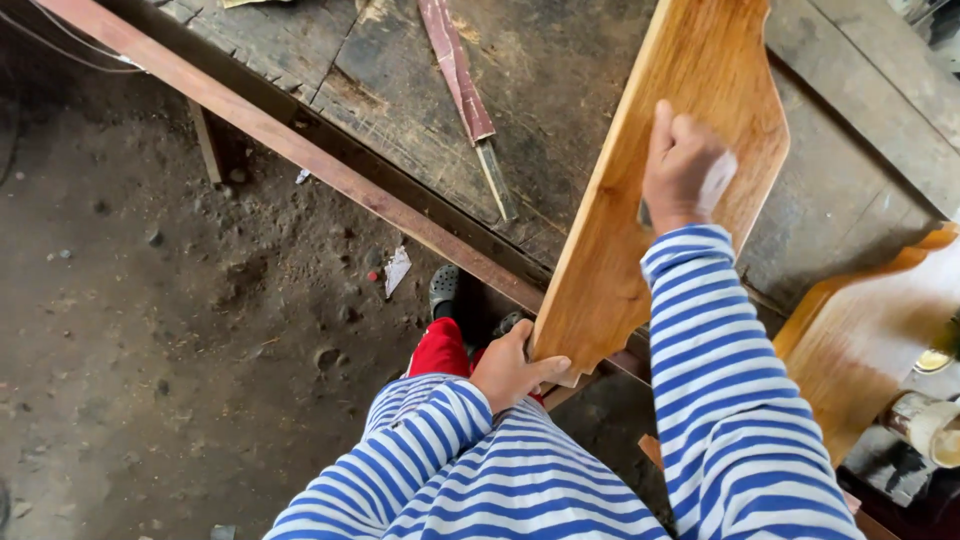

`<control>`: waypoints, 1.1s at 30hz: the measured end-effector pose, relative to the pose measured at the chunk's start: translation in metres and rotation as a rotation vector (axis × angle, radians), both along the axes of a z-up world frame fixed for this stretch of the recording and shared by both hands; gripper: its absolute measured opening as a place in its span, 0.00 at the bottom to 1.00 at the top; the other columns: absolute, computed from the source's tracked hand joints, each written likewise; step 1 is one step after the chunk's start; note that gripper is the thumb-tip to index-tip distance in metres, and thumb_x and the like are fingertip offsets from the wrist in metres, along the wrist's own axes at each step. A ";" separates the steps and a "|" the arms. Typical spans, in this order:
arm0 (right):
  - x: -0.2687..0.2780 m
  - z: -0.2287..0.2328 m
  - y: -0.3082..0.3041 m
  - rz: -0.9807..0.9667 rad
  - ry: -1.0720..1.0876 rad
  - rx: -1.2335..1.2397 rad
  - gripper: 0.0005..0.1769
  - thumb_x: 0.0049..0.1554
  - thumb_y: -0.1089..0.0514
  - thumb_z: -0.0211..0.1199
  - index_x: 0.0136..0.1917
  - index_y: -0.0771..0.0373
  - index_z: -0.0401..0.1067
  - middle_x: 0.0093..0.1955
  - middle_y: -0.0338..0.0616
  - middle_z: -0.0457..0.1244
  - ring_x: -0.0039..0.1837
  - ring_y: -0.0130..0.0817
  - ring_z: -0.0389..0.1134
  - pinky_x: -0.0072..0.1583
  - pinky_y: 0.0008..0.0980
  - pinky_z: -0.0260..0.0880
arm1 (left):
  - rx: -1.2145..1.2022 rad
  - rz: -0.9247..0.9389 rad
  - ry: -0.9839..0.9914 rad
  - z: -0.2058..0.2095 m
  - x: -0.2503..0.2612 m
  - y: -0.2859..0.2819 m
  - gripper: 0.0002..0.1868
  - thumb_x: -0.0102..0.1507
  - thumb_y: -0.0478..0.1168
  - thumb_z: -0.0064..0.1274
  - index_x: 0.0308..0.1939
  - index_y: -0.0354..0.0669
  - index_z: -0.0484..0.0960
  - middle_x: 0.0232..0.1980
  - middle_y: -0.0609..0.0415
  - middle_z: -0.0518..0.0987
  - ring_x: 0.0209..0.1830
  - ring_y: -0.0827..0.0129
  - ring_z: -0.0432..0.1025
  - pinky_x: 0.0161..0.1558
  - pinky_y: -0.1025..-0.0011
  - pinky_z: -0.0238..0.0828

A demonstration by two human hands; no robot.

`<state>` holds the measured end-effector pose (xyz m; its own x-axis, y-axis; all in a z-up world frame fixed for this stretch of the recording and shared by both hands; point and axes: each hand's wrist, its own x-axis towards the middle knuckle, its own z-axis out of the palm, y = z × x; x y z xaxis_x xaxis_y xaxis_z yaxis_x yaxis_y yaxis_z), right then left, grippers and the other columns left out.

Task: The person sands a wooden board on a workbench using a sanding block. They smooth the surface and edges of the board, flipping it over to work on both sides.

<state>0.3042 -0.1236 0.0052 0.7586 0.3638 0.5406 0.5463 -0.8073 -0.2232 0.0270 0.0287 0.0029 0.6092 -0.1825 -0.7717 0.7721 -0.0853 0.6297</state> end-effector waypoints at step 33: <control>-0.134 0.027 0.063 0.063 0.153 -0.109 0.34 0.68 0.59 0.65 0.25 0.56 0.52 0.23 0.42 0.44 0.27 0.36 0.42 0.34 0.42 0.40 | 0.004 -0.181 -0.171 -0.002 -0.003 0.011 0.38 0.49 0.59 0.65 0.57 0.48 0.70 0.51 0.52 0.80 0.48 0.60 0.75 0.46 0.65 0.66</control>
